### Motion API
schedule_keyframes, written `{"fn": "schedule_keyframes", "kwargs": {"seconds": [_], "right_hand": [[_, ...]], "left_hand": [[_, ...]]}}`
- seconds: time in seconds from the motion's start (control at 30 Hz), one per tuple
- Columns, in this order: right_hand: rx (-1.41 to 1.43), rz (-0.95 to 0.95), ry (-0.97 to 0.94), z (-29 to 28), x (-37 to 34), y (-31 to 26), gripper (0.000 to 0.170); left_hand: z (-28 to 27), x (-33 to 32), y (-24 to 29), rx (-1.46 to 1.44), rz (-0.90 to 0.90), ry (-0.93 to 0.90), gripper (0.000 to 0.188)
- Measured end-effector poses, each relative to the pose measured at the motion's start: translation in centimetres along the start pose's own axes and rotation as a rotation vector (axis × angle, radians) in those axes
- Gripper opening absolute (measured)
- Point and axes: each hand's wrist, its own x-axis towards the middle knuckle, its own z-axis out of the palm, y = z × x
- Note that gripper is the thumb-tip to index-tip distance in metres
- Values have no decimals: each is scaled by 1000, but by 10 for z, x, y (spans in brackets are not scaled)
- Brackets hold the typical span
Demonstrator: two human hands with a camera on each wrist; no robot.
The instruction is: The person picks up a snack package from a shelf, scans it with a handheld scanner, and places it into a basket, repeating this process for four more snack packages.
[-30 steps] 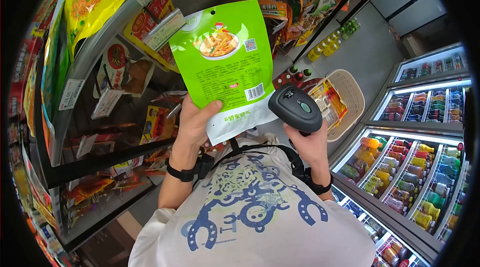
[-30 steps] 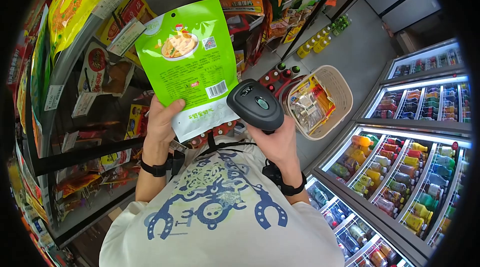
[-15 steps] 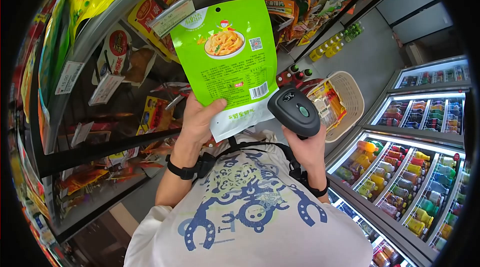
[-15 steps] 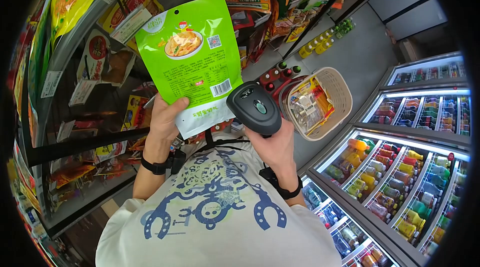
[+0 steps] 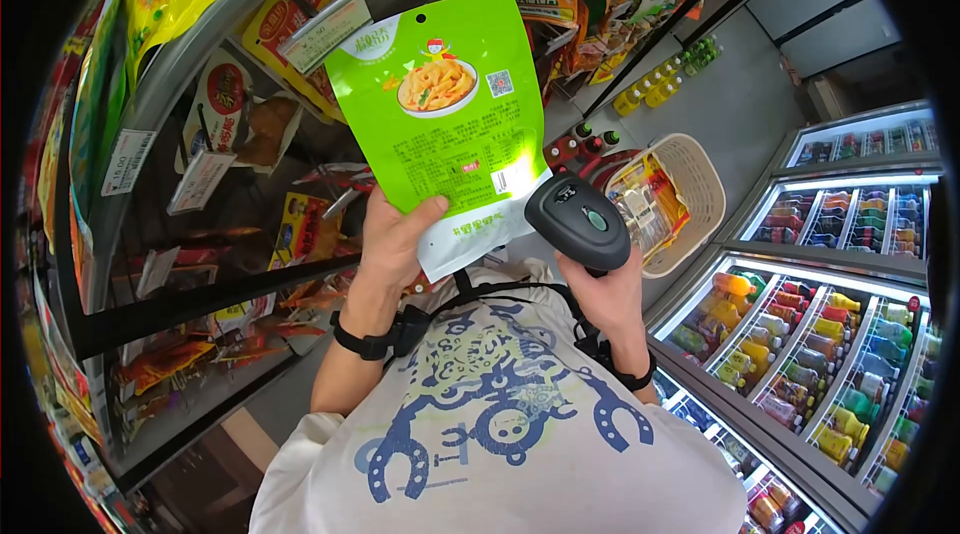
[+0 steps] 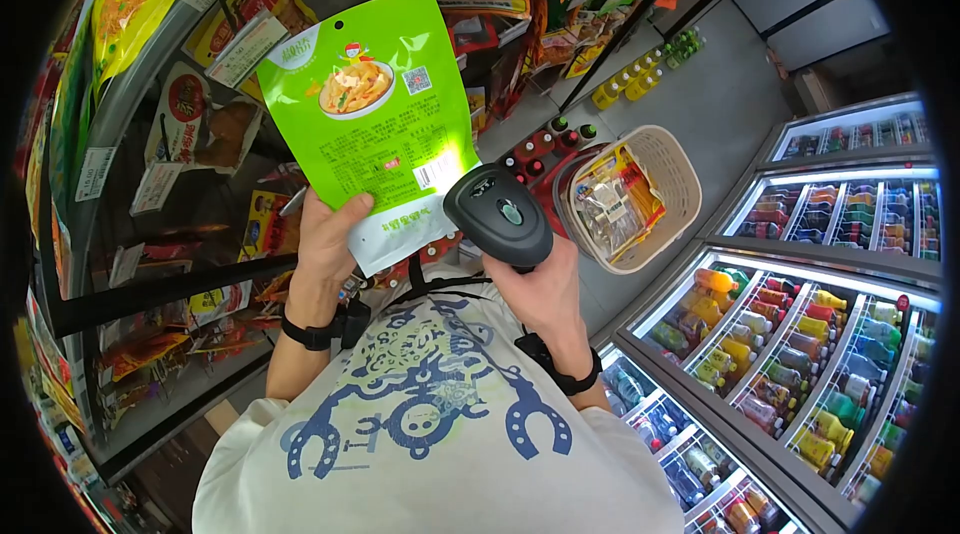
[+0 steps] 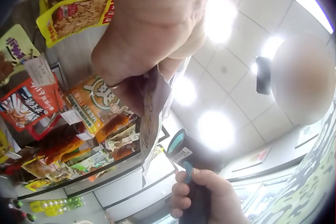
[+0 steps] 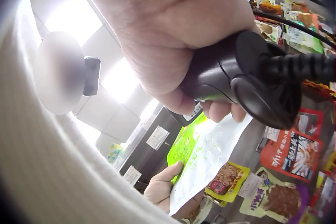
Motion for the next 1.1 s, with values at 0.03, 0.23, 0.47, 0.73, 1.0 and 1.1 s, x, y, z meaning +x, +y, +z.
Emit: {"fn": "schedule_keyframes", "kwargs": {"seconds": [0.03, 0.23, 0.47, 0.73, 1.0, 1.1], "right_hand": [[-1, 3, -2, 0, 0, 0, 21], [41, -8, 15, 0, -2, 3, 22], [228, -35, -62, -4, -5, 9, 19], [186, 25, -72, -17, -9, 15, 19], [125, 197, -59, -25, -22, 18, 24], [144, 172, -16, -18, -37, 21, 20]], "left_hand": [[0, 0, -1, 1, 1, 3, 43], [2, -1, -1, -10, 0, -5, 43], [3, -3, -4, 2, 14, 1, 43], [13, -5, -10, 1, -15, 30, 41], [18, -13, -15, 27, -21, 47, 40], [13, -21, -15, 34, -43, 38, 41]]}}
